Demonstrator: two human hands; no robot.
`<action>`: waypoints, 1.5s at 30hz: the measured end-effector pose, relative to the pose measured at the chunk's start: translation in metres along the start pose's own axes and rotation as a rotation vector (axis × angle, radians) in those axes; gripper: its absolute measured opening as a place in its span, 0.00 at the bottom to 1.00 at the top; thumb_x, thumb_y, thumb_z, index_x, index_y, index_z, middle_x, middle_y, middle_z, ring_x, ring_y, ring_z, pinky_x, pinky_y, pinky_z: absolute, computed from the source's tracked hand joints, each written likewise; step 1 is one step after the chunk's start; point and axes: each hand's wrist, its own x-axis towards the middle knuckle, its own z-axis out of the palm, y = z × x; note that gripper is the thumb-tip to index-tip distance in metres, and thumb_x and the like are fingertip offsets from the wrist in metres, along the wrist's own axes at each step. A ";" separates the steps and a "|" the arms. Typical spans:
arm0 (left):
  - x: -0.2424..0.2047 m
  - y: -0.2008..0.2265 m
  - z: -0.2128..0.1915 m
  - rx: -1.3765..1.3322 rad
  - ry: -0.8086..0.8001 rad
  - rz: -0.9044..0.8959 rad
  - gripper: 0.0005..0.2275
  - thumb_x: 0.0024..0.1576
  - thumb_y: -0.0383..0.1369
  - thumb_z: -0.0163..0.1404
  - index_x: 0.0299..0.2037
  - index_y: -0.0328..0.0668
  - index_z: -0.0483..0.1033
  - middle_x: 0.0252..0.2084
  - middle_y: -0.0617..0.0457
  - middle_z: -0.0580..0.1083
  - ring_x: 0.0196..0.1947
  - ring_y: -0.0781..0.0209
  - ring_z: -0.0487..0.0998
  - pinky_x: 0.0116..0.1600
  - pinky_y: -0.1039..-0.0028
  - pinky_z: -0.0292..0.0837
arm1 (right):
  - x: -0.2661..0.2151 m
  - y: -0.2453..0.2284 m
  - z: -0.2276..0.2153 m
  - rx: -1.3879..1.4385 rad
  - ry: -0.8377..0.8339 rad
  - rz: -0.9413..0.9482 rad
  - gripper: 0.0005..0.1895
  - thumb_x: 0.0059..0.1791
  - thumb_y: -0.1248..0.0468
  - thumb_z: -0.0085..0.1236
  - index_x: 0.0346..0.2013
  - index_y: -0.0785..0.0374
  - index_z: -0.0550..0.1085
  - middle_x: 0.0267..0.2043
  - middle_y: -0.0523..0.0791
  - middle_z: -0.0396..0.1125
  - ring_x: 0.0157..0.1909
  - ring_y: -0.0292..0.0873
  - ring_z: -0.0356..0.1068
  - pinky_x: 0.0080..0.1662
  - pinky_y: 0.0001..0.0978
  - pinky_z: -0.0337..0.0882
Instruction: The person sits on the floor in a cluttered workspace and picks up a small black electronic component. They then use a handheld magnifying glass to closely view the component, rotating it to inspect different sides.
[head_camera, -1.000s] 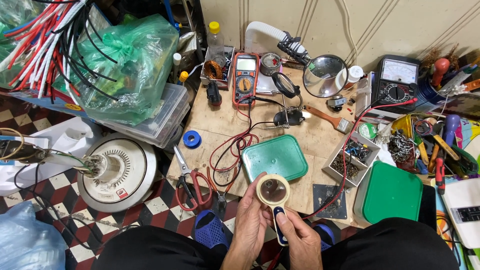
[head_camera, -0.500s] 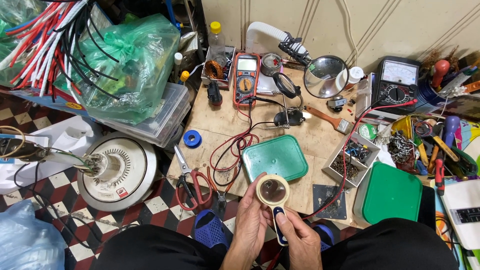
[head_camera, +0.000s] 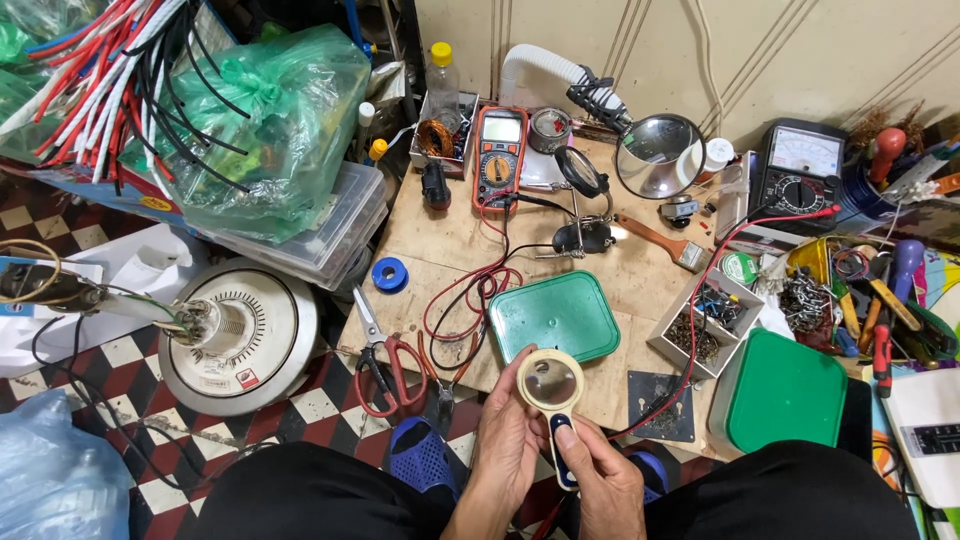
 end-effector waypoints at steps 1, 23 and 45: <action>-0.001 0.000 0.000 -0.001 -0.005 0.005 0.27 0.61 0.24 0.60 0.73 0.45 0.80 0.33 0.58 0.79 0.21 0.75 0.66 0.23 0.85 0.66 | -0.001 -0.002 0.001 0.000 0.004 0.015 0.19 0.51 0.69 0.64 0.54 0.75 0.88 0.60 0.50 0.85 0.65 0.41 0.78 0.69 0.32 0.73; 0.005 -0.006 -0.004 -0.069 -0.011 0.006 0.25 0.61 0.23 0.58 0.72 0.38 0.79 0.52 0.50 0.84 0.24 0.78 0.70 0.28 0.90 0.70 | 0.002 0.009 -0.003 0.033 0.000 -0.039 0.19 0.50 0.70 0.64 0.54 0.76 0.87 0.60 0.53 0.84 0.65 0.42 0.78 0.69 0.33 0.74; -0.011 0.005 0.006 0.005 -0.114 0.054 0.26 0.64 0.29 0.58 0.76 0.47 0.77 0.41 0.62 0.78 0.25 0.77 0.62 0.30 0.87 0.67 | 0.004 0.008 -0.005 -0.006 -0.024 -0.074 0.19 0.51 0.68 0.64 0.53 0.74 0.88 0.60 0.50 0.85 0.64 0.40 0.78 0.68 0.32 0.73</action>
